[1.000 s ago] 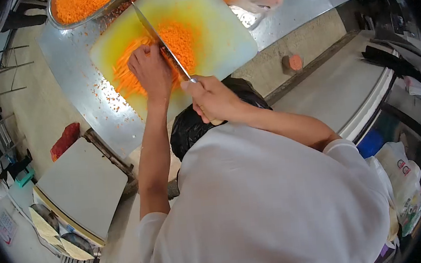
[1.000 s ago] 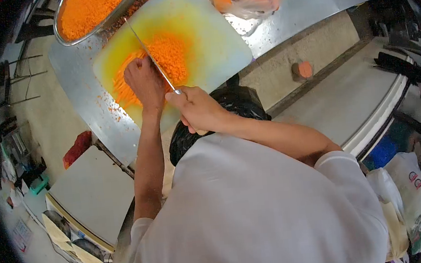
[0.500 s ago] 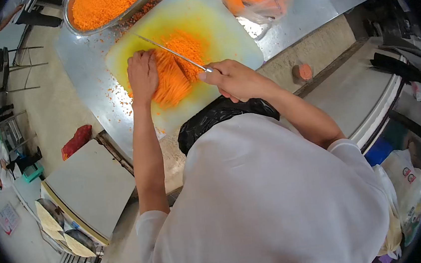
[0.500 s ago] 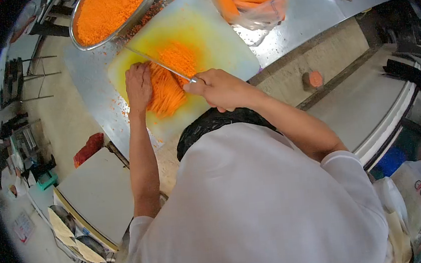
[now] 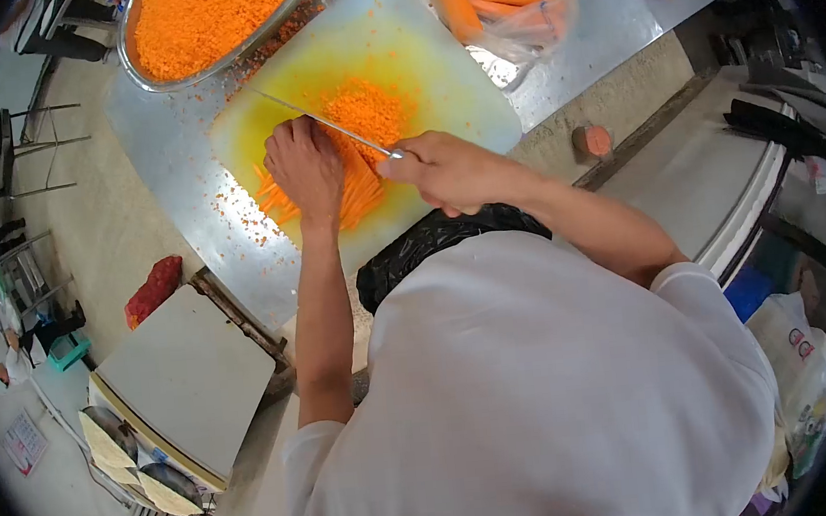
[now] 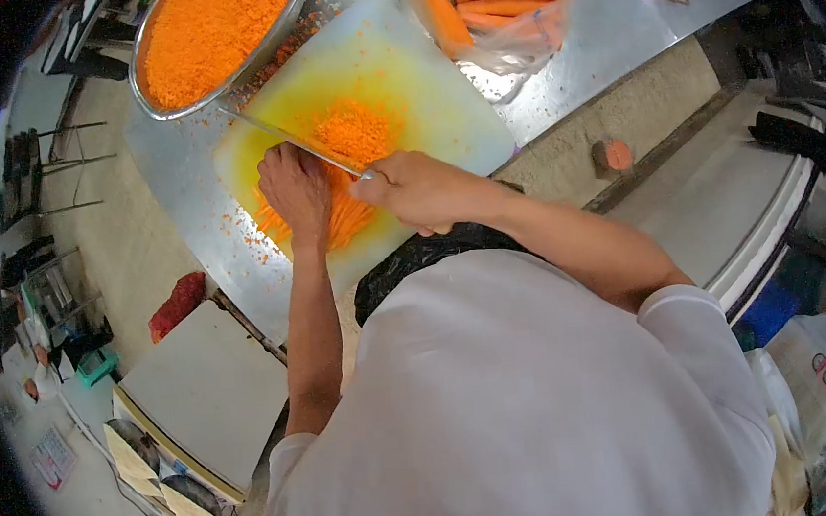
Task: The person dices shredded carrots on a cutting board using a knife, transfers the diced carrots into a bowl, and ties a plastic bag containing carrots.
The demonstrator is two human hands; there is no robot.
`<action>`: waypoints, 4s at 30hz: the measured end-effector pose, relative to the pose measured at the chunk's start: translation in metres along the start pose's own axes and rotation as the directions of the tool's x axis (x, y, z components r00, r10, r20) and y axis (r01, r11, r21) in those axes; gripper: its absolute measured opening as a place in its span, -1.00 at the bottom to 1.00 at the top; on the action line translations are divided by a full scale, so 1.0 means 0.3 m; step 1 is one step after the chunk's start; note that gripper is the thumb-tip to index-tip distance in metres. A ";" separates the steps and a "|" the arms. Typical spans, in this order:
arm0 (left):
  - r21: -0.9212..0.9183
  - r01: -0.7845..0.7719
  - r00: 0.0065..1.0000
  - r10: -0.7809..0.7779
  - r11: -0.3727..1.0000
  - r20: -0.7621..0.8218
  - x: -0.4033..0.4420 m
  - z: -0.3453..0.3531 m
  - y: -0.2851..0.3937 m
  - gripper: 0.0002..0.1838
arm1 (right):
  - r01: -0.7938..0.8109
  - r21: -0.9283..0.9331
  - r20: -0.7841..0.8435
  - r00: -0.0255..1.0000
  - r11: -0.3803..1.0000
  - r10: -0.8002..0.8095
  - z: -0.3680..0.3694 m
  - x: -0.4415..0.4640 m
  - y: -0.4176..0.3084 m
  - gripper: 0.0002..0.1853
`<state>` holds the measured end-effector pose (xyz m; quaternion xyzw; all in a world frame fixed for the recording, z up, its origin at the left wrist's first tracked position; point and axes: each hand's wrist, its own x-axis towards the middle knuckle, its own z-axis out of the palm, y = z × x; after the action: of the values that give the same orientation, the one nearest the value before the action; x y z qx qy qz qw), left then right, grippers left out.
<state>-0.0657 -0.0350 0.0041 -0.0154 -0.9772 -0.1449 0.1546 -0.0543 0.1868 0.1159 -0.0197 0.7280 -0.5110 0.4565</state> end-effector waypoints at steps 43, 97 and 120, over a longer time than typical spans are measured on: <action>-0.102 -0.064 0.992 0.075 0.993 0.105 -0.074 -0.108 -0.037 -0.48 | 0.011 -0.029 0.018 1.000 1.000 -0.010 0.009 0.146 0.059 -0.49; 0.014 0.052 0.996 -0.051 0.999 -0.076 -0.073 0.055 0.044 -0.84 | -0.014 0.245 -0.091 0.995 0.969 0.038 0.127 0.012 0.052 -0.44; -0.007 0.027 0.994 -0.028 1.000 -0.106 -0.071 0.064 0.031 -0.84 | -0.042 0.417 -0.074 0.994 0.908 0.080 0.223 -0.034 0.040 -0.50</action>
<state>-0.0504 -0.0202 -0.0173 0.0054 -0.9672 -0.1506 0.2043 0.0025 0.1491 0.1091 0.1234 0.6230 -0.6395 0.4331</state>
